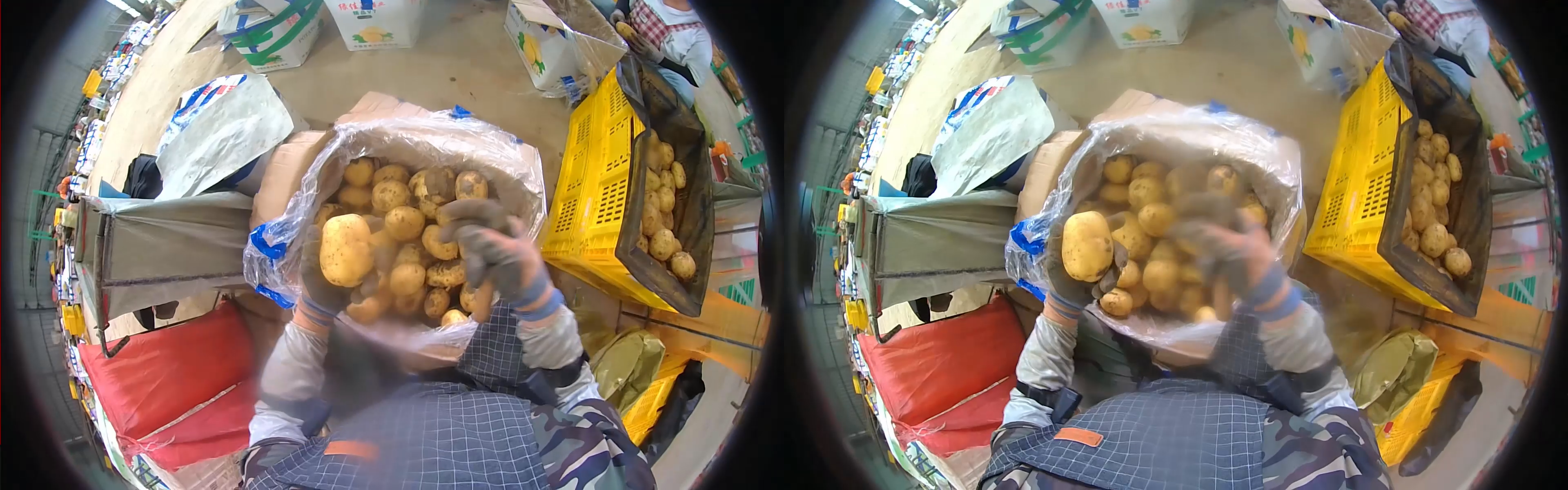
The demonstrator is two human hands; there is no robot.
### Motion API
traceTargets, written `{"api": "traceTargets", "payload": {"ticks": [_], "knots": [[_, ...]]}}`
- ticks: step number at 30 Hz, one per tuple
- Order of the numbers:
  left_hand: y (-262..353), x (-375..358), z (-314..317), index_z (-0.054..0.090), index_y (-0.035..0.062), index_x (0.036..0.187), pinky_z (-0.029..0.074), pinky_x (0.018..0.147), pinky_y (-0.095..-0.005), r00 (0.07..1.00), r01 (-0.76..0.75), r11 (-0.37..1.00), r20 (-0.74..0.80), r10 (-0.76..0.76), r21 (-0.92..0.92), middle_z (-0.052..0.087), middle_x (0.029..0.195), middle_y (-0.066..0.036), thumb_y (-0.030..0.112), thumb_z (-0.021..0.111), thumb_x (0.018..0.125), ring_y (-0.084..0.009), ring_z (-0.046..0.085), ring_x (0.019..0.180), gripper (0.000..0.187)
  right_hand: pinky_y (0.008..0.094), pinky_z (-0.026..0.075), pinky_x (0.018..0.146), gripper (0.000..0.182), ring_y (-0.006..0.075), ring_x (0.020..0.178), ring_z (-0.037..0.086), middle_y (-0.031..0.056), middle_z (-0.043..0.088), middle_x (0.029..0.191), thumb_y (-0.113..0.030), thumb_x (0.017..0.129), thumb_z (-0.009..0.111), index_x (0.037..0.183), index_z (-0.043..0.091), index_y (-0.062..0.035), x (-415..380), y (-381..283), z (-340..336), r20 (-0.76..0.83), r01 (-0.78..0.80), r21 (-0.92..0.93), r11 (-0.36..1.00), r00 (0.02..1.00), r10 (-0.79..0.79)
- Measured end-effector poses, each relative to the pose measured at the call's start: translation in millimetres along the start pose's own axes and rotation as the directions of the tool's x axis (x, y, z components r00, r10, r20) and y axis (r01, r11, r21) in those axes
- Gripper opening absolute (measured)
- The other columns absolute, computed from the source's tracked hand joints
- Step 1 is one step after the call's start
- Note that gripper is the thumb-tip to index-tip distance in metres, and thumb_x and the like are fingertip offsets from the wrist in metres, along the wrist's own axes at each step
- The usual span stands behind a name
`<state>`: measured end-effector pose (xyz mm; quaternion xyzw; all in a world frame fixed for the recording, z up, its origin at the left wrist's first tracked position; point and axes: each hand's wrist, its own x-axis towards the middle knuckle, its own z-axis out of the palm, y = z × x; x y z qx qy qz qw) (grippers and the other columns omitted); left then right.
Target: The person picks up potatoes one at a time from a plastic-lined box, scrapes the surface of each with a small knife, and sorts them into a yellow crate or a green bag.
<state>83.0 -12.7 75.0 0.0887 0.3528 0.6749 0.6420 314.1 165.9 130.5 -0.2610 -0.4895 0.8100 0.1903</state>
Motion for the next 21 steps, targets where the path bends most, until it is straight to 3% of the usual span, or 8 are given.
{"api": "traceTargets", "payload": {"ticks": [2,5,10,12,14,15,18,21], "knots": [[-15.0,-1.7,-5.4,0.039,-0.0026,0.147,0.041,0.036,-0.0266,0.992,0.032,0.986,0.124,-0.012,-0.161,0.065,0.102,-0.026,0.073,0.037,0.094,-0.0230,0.057,0.051,0.092,0.0200,0.048,0.054,0.046,0.0066,0.073,0.062,0.0094,0.068,0.115,-0.020,0.094,0.067,0.133,0.055,0.0010,5.3,13.9,18.5,0.111,-0.153,-0.004,0.988,0.982,0.153],[-17.9,-0.4,46.3,0.043,-0.0007,0.143,0.038,0.035,-0.0265,0.965,0.010,0.982,-0.256,-0.059,-0.191,0.064,0.098,-0.024,0.075,0.035,0.093,-0.0208,0.049,0.044,0.091,0.0315,0.052,0.094,0.048,0.0173,0.105,0.065,0.0099,0.069,0.119,-0.017,0.089,0.076,0.132,0.059,-0.0026,7.3,38.3,28.9,0.137,-0.237,0.048,0.970,0.964,0.229],[-70.2,17.6,-45.6,0.052,0.0009,0.136,0.054,0.057,-0.0312,0.959,-0.056,0.967,-0.256,0.121,0.248,0.067,0.112,-0.021,0.063,0.038,0.100,-0.0261,0.065,0.073,0.073,0.0299,0.049,0.098,0.053,0.0142,0.112,0.061,0.0085,0.066,0.123,-0.017,0.090,0.076,0.136,0.055,-0.0021,12.3,67.1,35.6,0.018,-0.112,-0.127,0.985,0.993,0.116],[-61.8,13.7,-25.2,0.054,0.0007,0.134,0.058,0.066,-0.0334,0.971,0.055,0.981,-0.239,-0.010,0.185,0.068,0.113,-0.019,0.061,0.041,0.101,-0.0273,0.069,0.080,0.070,0.0297,0.049,0.098,0.056,0.0134,0.113,0.060,0.0085,0.066,0.123,-0.020,0.090,0.077,0.138,0.054,-0.0029,9.9,62.1,36.4,0.013,-0.175,-0.118,0.978,0.984,0.177],[-32.3,7.9,14.7,0.055,0.0002,0.133,0.059,0.070,-0.0348,0.921,0.347,0.913,-0.108,-0.375,-0.216,0.069,0.111,-0.017,0.061,0.042,0.101,-0.0275,0.070,0.082,0.071,0.0298,0.049,0.096,0.060,0.0130,0.111,0.060,0.0092,0.067,0.120,-0.023,0.089,0.078,0.140,0.052,-0.0042,9.0,43.5,33.6,0.100,-0.313,-0.031,0.949,0.944,0.315],[-29.0,10.3,24.5,0.056,0.0005,0.133,0.059,0.071,-0.0340,0.917,0.320,0.940,-0.211,-0.338,-0.118,0.070,0.112,-0.015,0.064,0.042,0.100,-0.0267,0.071,0.086,0.072,0.0298,0.049,0.095,0.061,0.0131,0.109,0.060,0.0091,0.066,0.117,-0.024,0.089,0.078,0.140,0.051,-0.0046,10.3,44.1,29.9,0.125,-0.357,0.000,0.934,0.927,0.354],[-15.8,9.6,7.0,0.052,-0.0017,0.139,0.049,0.101,-0.0344,0.958,0.276,0.937,0.014,-0.285,0.213,0.063,0.129,-0.010,0.048,0.044,0.106,-0.0208,0.060,0.116,0.060,0.0287,0.050,0.089,0.063,0.0128,0.102,0.060,0.0078,0.066,0.109,-0.027,0.089,0.078,0.140,0.050,-0.0051,8.7,54.6,17.3,0.155,-0.418,0.084,0.904,0.902,0.403],[-24.1,13.1,18.0,0.051,-0.0006,0.139,0.051,0.094,-0.0367,0.957,-0.134,0.619,-0.061,0.283,0.774,0.067,0.121,-0.016,0.034,0.050,0.104,-0.0267,0.066,0.109,0.049,0.0230,0.053,0.068,0.057,0.0099,0.081,0.061,0.0043,0.065,0.102,-0.028,0.091,0.075,0.136,0.051,-0.0037,5.6,49.8,16.3,0.111,-0.294,0.163,0.942,0.954,0.278]]}}
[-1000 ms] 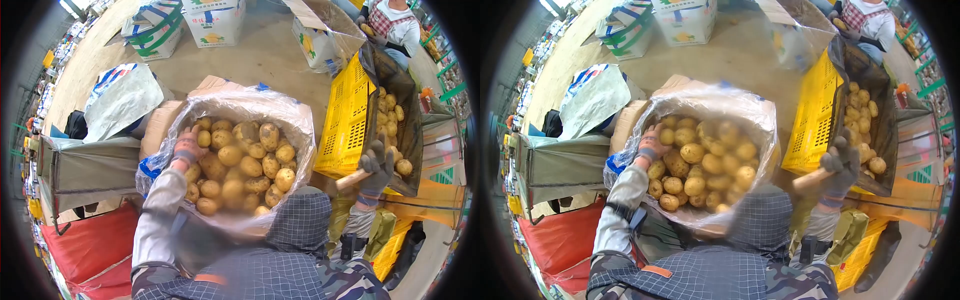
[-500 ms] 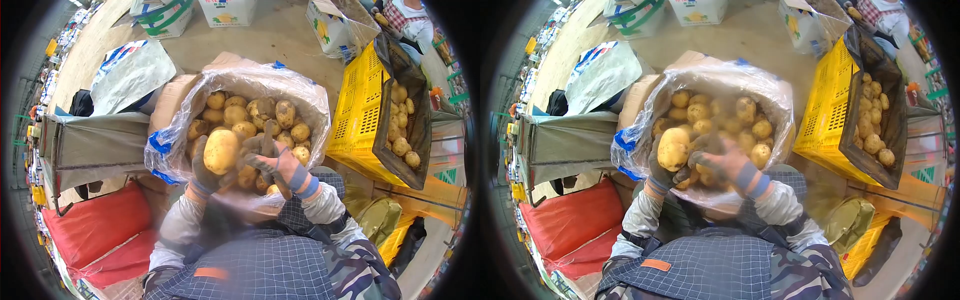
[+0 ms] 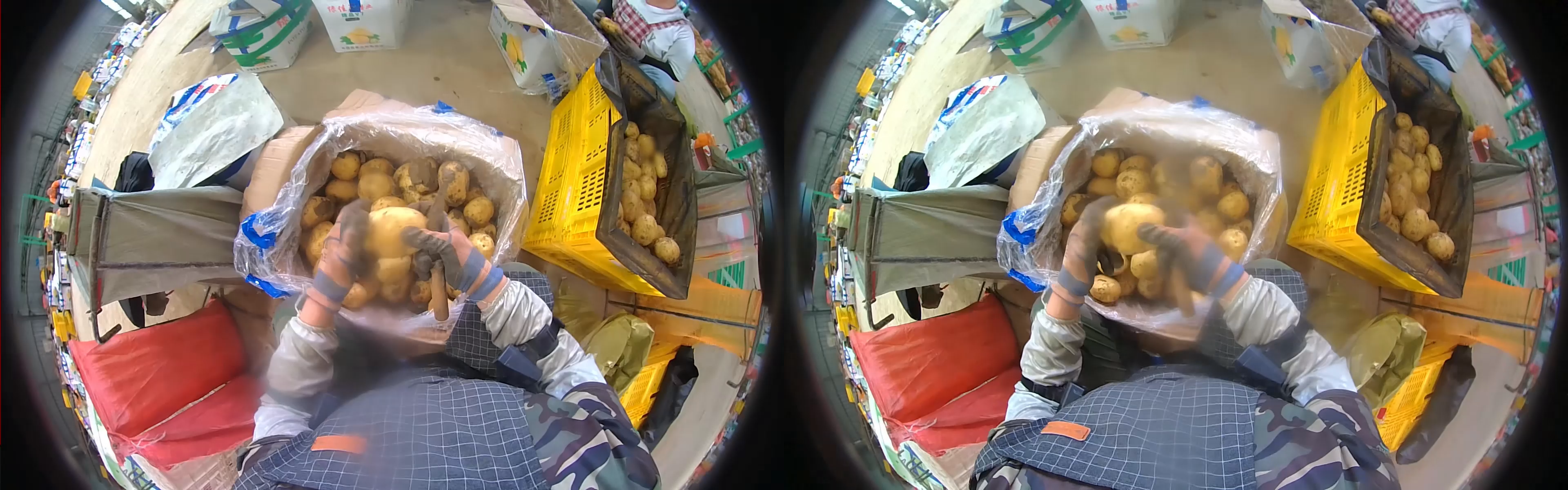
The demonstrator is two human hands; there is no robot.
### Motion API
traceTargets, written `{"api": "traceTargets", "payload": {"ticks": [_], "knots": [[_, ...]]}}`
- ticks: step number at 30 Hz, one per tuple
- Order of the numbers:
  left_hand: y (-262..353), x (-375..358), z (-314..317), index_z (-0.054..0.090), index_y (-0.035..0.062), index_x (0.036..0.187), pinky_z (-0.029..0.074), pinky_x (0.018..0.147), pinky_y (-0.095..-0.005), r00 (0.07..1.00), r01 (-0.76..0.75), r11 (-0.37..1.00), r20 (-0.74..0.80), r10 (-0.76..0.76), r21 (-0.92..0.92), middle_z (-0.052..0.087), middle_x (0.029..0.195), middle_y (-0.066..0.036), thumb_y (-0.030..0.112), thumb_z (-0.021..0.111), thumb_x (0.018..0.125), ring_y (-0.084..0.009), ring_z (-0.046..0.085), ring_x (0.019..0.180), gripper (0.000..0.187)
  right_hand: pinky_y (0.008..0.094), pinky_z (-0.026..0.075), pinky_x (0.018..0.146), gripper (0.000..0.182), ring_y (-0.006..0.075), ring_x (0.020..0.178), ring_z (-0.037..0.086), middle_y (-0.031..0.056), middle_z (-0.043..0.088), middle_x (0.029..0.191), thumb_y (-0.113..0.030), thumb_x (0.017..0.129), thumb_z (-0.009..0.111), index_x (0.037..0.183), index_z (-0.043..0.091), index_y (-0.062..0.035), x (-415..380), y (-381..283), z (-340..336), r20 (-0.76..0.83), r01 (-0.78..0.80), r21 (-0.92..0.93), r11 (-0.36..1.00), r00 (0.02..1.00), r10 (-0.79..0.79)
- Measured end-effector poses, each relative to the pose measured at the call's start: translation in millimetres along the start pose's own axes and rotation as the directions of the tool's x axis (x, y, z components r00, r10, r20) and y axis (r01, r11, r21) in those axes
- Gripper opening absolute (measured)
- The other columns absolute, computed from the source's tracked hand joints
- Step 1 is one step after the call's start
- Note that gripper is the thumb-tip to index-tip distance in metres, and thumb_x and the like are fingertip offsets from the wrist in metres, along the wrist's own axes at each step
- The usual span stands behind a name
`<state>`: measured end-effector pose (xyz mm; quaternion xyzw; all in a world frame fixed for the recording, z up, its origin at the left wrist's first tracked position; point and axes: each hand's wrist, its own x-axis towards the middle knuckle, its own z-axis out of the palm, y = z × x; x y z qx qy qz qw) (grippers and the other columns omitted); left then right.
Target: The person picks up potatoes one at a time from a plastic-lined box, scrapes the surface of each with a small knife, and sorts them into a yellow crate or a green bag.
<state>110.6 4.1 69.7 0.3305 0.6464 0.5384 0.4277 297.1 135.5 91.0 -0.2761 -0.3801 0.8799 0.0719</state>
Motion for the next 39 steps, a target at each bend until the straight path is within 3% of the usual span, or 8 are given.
{"api": "traceTargets", "payload": {"ticks": [3,13,20,26,29,35,36,39], "knots": [[51.4,-22.2,34.5,0.052,0.0007,0.139,0.053,0.089,-0.0396,0.912,-0.304,0.770,-0.062,0.405,0.562,0.069,0.116,-0.022,0.019,0.054,0.101,-0.0337,0.069,0.103,0.042,0.0236,0.050,0.059,0.050,0.0097,0.071,0.058,0.0042,0.064,0.099,-0.029,0.093,0.072,0.133,0.053,-0.0048,-8.9,-1.5,6.2,-0.034,0.104,0.049,0.993,0.994,-0.102],[38.7,-26.1,39.8,0.047,0.0031,0.144,0.052,0.088,-0.0373,0.789,-0.373,0.684,-0.174,0.590,0.627,0.064,0.107,-0.017,0.008,0.067,0.090,-0.0265,0.063,0.093,0.058,0.0277,0.038,0.044,0.048,0.0092,0.048,0.044,-0.0003,0.057,0.070,-0.055,0.095,0.060,0.116,0.062,-0.0113,-61.1,-5.4,-25.5,-0.234,0.334,0.449,0.829,0.939,-0.251],[-2.8,-24.5,-56.7,0.060,0.0079,0.131,0.049,0.097,-0.0447,0.959,0.263,0.301,-0.217,-0.181,0.917,0.061,0.131,-0.018,0.044,0.069,0.087,-0.0355,0.062,0.116,0.058,0.0218,0.036,0.052,0.059,0.0051,0.049,0.038,-0.0068,0.045,0.061,-0.051,0.095,0.064,0.123,0.059,0.0001,-149.0,-75.8,-216.3,-0.411,0.737,0.475,0.480,0.669,-0.620],[-14.0,-44.9,31.8,0.065,0.0071,0.124,0.053,0.092,-0.0390,0.952,-0.070,-0.442,-0.073,-0.298,0.894,0.066,0.121,-0.016,0.064,0.075,0.074,-0.0329,0.064,0.114,0.076,0.0252,0.038,0.045,0.040,0.0046,0.047,0.045,0.0052,0.076,0.094,-0.042,0.096,0.063,0.115,0.069,-0.0071,-143.1,-49.9,-189.1,-0.407,0.755,0.281,0.593,0.653,-0.639],[-33.5,-41.8,36.1,0.068,0.0108,0.121,0.055,0.087,-0.0385,0.886,-0.031,-0.431,-0.176,-0.430,0.902,0.070,0.114,-0.013,0.064,0.075,0.074,-0.0323,0.067,0.108,0.071,0.0249,0.044,0.048,0.041,0.0056,0.050,0.050,0.0028,0.074,0.100,-0.038,0.099,0.058,0.123,0.065,-0.0060,-123.7,-29.9,-131.0,-0.449,0.628,0.224,0.745,0.745,-0.493],[-29.1,-57.1,-15.5,0.070,0.0069,0.114,0.057,0.071,-0.0376,0.975,0.109,0.358,-0.030,-0.219,0.927,0.074,0.090,-0.011,0.057,0.068,0.087,-0.0261,0.072,0.084,0.057,0.0234,0.044,0.048,0.038,0.0067,0.053,0.051,0.0065,0.070,0.091,-0.035,0.099,0.061,0.122,0.062,-0.0041,-102.9,-21.2,-53.2,-0.208,0.397,0.159,0.904,0.908,-0.363],[-19.2,-61.4,-11.9,0.069,0.0043,0.113,0.054,0.059,-0.0326,0.890,0.431,0.716,-0.130,-0.436,0.549,0.073,0.087,-0.013,0.052,0.055,0.097,-0.0218,0.070,0.071,0.052,0.0230,0.044,0.048,0.038,0.0067,0.054,0.053,0.0068,0.070,0.091,-0.033,0.098,0.062,0.121,0.062,-0.0037,-99.0,-17.8,-45.9,-0.163,0.357,0.105,0.928,0.927,-0.338],[49.4,-80.5,9.9,0.067,0.0048,0.114,0.049,0.049,-0.0274,0.930,0.315,0.949,0.214,-0.300,-0.036,0.070,0.077,-0.011,0.054,0.042,0.102,-0.0179,0.064,0.056,0.056,0.0216,0.042,0.047,0.040,0.0058,0.057,0.054,0.0062,0.069,0.094,-0.030,0.095,0.066,0.123,0.059,-0.0023,-86.2,-5.7,-14.7,-0.046,0.187,0.017,0.982,0.981,-0.186]]}}
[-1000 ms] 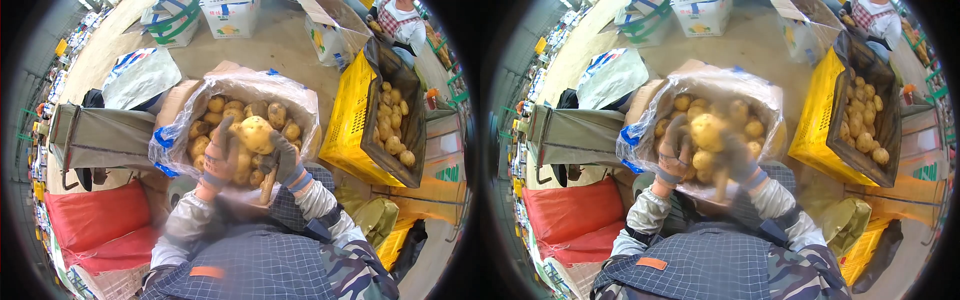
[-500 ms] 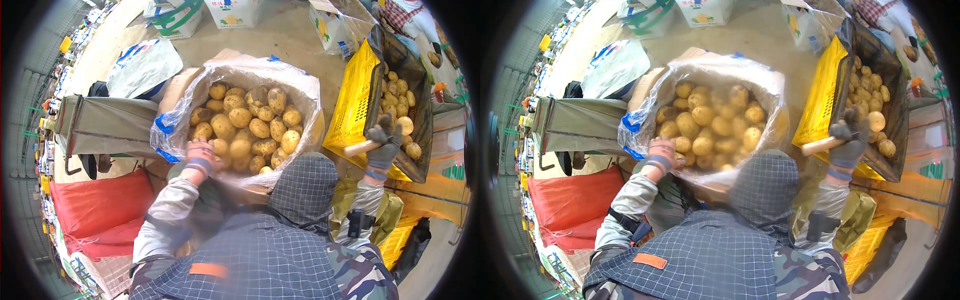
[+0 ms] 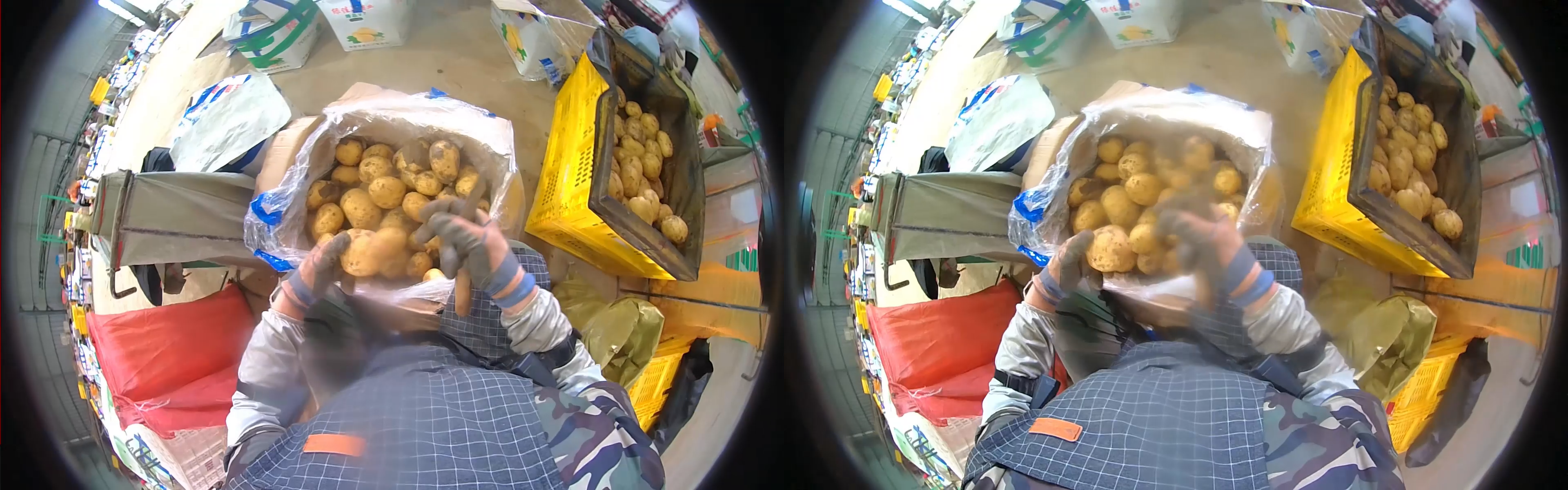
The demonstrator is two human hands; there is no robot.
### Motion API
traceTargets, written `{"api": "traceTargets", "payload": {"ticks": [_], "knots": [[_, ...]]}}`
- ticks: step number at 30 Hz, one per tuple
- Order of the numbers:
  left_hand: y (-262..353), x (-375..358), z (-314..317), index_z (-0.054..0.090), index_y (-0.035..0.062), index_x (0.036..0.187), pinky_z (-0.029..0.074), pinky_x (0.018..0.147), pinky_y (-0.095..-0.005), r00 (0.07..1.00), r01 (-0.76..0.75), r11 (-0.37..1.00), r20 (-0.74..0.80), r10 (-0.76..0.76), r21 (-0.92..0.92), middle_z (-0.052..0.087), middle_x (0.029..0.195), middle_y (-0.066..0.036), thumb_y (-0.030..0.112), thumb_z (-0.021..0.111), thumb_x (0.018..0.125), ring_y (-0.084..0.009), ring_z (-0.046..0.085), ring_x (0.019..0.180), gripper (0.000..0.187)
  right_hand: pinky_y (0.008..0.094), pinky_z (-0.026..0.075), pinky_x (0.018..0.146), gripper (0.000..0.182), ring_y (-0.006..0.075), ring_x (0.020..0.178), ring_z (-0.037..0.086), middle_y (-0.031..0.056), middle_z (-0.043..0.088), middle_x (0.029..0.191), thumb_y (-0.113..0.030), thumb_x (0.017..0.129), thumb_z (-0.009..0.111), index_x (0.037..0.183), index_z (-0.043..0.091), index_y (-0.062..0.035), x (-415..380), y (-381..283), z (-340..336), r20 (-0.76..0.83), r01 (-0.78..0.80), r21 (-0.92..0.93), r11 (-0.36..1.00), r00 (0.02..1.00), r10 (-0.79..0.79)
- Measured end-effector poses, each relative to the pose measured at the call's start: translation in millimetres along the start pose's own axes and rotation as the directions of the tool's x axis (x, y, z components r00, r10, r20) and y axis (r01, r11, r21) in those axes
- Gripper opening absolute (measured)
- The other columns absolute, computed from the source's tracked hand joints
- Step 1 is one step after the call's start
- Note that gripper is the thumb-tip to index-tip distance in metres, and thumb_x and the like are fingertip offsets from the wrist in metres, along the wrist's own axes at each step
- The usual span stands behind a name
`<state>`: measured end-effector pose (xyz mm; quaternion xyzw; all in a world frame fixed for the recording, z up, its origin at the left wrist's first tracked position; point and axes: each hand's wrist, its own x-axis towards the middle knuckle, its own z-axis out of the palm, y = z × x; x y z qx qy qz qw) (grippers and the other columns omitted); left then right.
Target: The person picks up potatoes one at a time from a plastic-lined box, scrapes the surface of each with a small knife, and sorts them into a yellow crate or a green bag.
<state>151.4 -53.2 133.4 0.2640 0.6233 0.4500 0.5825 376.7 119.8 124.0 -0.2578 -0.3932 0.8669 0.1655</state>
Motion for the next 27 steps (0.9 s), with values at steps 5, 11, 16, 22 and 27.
{"api": "traceTargets", "payload": {"ticks": [5,11,16,22,27], "knots": [[-18.6,1.0,-4.8,0.060,-0.0011,0.127,0.051,0.059,-0.0284,0.998,0.017,0.998,0.056,-0.013,-0.067,0.071,0.096,-0.012,0.037,0.043,0.106,-0.0178,0.066,0.072,0.047,0.0299,0.054,0.081,0.057,0.0158,0.094,0.063,0.0108,0.065,0.113,-0.021,0.088,0.075,0.139,0.052,-0.0077,5.8,30.4,29.2,0.188,0.232,-0.383,0.894,0.967,-0.170],[-54.5,22.6,-23.7,0.062,-0.0021,0.119,0.053,0.075,-0.0297,0.982,-0.168,0.938,-0.034,0.187,0.302,0.070,0.098,-0.015,0.018,0.055,0.102,-0.0214,0.069,0.088,0.026,0.0332,0.051,0.099,0.065,0.0198,0.113,0.060,0.0139,0.060,0.133,-0.008,0.087,0.071,0.148,0.046,-0.0116,8.9,41.3,12.4,0.300,0.272,-0.354,0.895,0.939,-0.167],[-32.0,45.4,-14.8,0.063,0.0093,0.122,0.050,0.087,-0.0346,0.935,-0.072,0.754,-0.219,0.279,0.653,0.067,0.114,-0.015,0.030,0.070,0.089,-0.0292,0.065,0.100,0.040,0.0282,0.041,0.043,0.051,0.0119,0.045,0.048,-0.0007,0.054,0.063,-0.046,0.098,0.059,0.127,0.054,-0.0043,0.9,22.6,-23.1,-0.111,0.065,0.309,0.949,0.993,-0.032],[-65.2,82.4,-35.1,0.060,0.0158,0.126,0.043,0.102,-0.0424,0.983,0.183,-0.106,-0.183,0.017,0.977,0.062,0.124,-0.012,0.043,0.079,0.076,-0.0292,0.059,0.119,0.060,0.0260,0.041,0.051,0.067,0.0060,0.054,0.044,0.0046,0.066,0.092,-0.052,0.099,0.056,0.135,0.048,0.0040,-38.7,-86.3,-164.1,-0.190,0.632,0.466,0.620,0.756,-0.627],[-31.6,83.9,-29.3,0.059,0.0027,0.125,0.051,0.095,-0.0375,0.990,0.143,0.628,-0.115,-0.086,0.765,0.067,0.122,-0.014,0.037,0.076,0.085,-0.0317,0.064,0.114,0.055,0.0234,0.038,0.053,0.059,0.0046,0.053,0.039,0.0051,0.069,0.108,-0.044,0.103,0.053,0.141,0.050,0.0007,-54.2,-93.1,-168.2,-0.221,0.663,0.438,0.607,0.734,-0.642]]}}
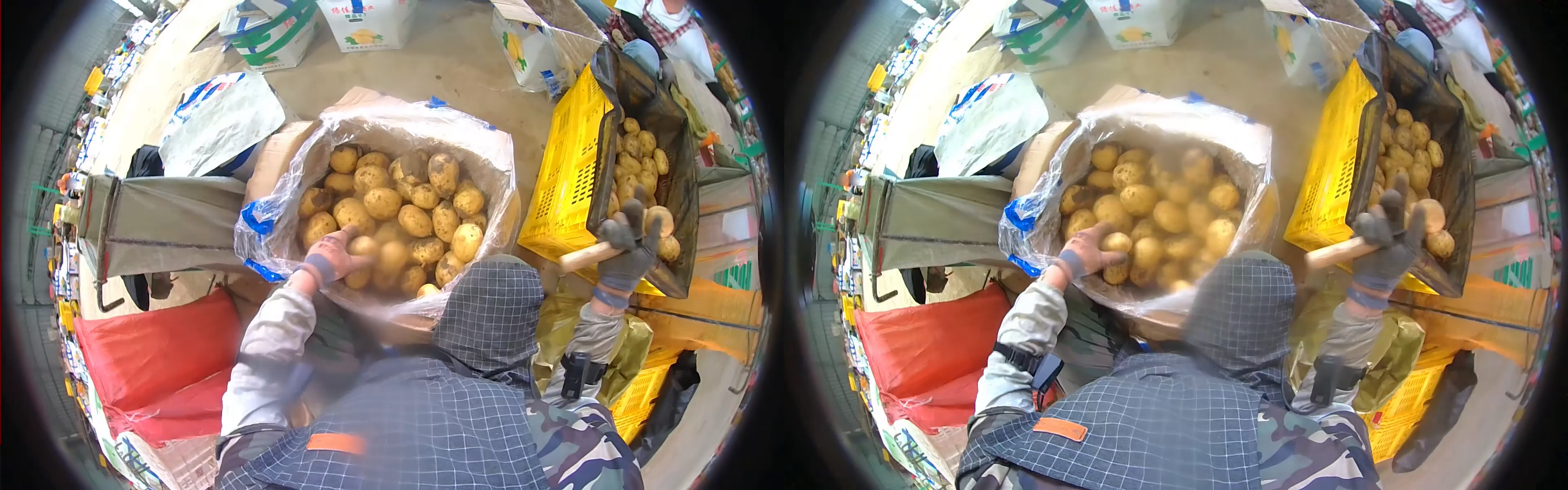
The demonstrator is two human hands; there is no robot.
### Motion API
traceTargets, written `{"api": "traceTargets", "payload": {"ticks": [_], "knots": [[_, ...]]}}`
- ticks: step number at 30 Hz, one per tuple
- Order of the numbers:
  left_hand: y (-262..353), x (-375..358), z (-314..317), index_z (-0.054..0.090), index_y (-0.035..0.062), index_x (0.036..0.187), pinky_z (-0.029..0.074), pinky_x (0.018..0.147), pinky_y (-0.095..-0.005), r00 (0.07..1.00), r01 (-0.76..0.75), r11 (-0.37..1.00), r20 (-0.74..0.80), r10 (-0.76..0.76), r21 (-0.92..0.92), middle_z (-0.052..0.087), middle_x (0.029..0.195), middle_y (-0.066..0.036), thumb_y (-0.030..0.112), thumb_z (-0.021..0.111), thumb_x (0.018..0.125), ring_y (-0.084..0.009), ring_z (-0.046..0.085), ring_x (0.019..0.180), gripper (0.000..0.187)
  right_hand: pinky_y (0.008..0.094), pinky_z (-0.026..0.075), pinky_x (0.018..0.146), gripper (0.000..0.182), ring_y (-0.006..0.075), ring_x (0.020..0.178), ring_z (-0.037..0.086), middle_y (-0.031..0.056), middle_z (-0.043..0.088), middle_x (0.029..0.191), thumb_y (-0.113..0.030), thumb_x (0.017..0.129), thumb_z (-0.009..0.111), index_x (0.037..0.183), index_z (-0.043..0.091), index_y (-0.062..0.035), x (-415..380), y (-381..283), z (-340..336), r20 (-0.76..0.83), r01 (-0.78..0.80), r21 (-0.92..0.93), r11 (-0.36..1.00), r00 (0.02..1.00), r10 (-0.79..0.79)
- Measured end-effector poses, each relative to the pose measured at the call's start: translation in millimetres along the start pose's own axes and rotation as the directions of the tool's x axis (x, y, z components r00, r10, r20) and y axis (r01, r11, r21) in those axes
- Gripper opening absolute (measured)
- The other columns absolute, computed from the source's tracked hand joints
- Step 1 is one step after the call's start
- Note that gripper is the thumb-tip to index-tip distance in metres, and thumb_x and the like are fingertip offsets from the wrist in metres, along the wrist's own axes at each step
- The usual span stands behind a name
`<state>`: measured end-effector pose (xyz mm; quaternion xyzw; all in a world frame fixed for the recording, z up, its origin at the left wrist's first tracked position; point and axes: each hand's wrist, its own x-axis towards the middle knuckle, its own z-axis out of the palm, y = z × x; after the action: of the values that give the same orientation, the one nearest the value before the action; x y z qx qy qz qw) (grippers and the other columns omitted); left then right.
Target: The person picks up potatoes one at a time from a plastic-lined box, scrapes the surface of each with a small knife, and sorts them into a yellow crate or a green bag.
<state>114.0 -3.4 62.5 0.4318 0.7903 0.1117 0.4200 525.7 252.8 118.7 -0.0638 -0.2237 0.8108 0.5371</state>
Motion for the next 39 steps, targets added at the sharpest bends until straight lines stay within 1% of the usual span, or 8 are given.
{"api": "traceTargets", "payload": {"ticks": [2,7,13,21,28,31,33,39], "knots": [[-30.2,1.8,15.1,0.058,-0.0015,0.125,0.052,0.093,-0.0363,0.989,-0.115,0.630,-0.026,0.148,-0.768,0.069,0.115,-0.014,0.035,0.071,0.091,-0.0294,0.066,0.109,0.052,0.0232,0.040,0.051,0.055,0.0042,0.054,0.042,0.0095,0.072,0.107,-0.040,0.103,0.053,0.142,0.050,-0.0009,-5.0,28.9,14.5,0.086,-0.117,-0.073,0.990,0.989,0.123],[0.6,-42.3,12.2,0.057,-0.0036,0.130,0.053,0.096,-0.0346,0.916,-0.014,-0.016,-0.019,0.401,-1.000,0.065,0.128,-0.016,0.024,0.060,0.099,-0.0261,0.066,0.112,0.042,0.0256,0.053,0.052,0.040,0.0143,0.060,0.063,0.0157,0.068,0.109,-0.025,0.095,0.058,0.124,0.058,0.0017,-23.1,134.3,71.5,0.114,-0.238,-0.666,0.707,0.904,0.412],[14.4,-58.7,15.0,0.062,-0.0006,0.121,0.051,0.067,-0.0286,0.943,-0.318,0.640,-0.167,0.287,-0.699,0.069,0.092,-0.013,0.046,0.040,0.103,-0.0218,0.065,0.074,0.055,0.0320,0.055,0.093,0.072,0.0218,0.123,0.053,0.0112,0.057,0.135,0.003,0.079,0.072,0.145,0.049,-0.0119,-72.7,208.4,106.6,0.290,-0.182,-0.757,0.628,0.768,0.571],[-5.3,-16.6,5.2,0.061,0.0008,0.125,0.056,0.080,-0.0335,0.955,-0.206,0.879,-0.284,0.085,-0.430,0.071,0.107,-0.017,0.041,0.060,0.098,-0.0237,0.070,0.089,0.049,0.0225,0.038,0.044,0.046,0.0068,0.047,0.045,-0.0072,0.045,0.059,-0.052,0.100,0.055,0.115,0.059,-0.0093,-28.8,117.0,-1.8,-0.287,-0.433,-0.258,0.864,0.888,0.359],[42.5,-5.9,94.3,0.059,0.0093,0.134,0.055,0.089,-0.0354,0.946,-0.057,0.882,-0.257,0.197,0.467,0.067,0.120,-0.017,0.037,0.075,0.084,-0.0247,0.070,0.101,0.059,0.0217,0.038,0.051,0.068,0.0047,0.050,0.042,0.0094,0.072,0.110,-0.053,0.097,0.058,0.132,0.057,0.0049,-6.5,-3.9,-12.8,-0.260,0.027,-0.094,0.995,0.964,-0.050],[25.1,18.6,89.9,0.059,0.0113,0.134,0.058,0.081,-0.0349,0.990,-0.060,0.987,-0.137,0.039,-0.152,0.069,0.115,-0.017,0.034,0.072,0.084,-0.0255,0.070,0.099,0.056,0.0210,0.033,0.041,0.060,0.0039,0.046,0.038,0.0178,0.070,0.116,-0.042,0.099,0.059,0.138,0.053,0.0031,-10.5,36.1,7.7,0.044,-0.117,-0.130,0.985,0.991,0.124],[-8.0,25.9,87.1,0.060,0.0125,0.133,0.053,0.096,-0.0398,0.981,0.108,0.461,0.170,0.094,-0.881,0.070,0.117,-0.014,0.033,0.063,0.092,-0.0290,0.066,0.109,0.046,0.0201,0.036,0.043,0.053,0.0030,0.049,0.042,0.0154,0.070,0.116,-0.034,0.097,0.062,0.135,0.055,0.0022,-21.8,71.4,13.3,-0.032,-0.219,-0.413,0.884,0.974,0.226],[45.1,-41.6,32.9,0.061,0.0007,0.123,0.045,0.053,-0.0310,0.993,-0.099,0.344,-0.070,0.095,-0.934,0.067,0.085,-0.016,0.054,0.043,0.099,-0.0219,0.058,0.061,0.061,0.0271,0.054,0.075,0.058,0.0109,0.089,0.063,0.0085,0.068,0.119,-0.018,0.088,0.076,0.139,0.054,-0.0033,-40.2,175.1,97.0,0.127,-0.281,-0.734,0.619,0.838,0.531]]}}
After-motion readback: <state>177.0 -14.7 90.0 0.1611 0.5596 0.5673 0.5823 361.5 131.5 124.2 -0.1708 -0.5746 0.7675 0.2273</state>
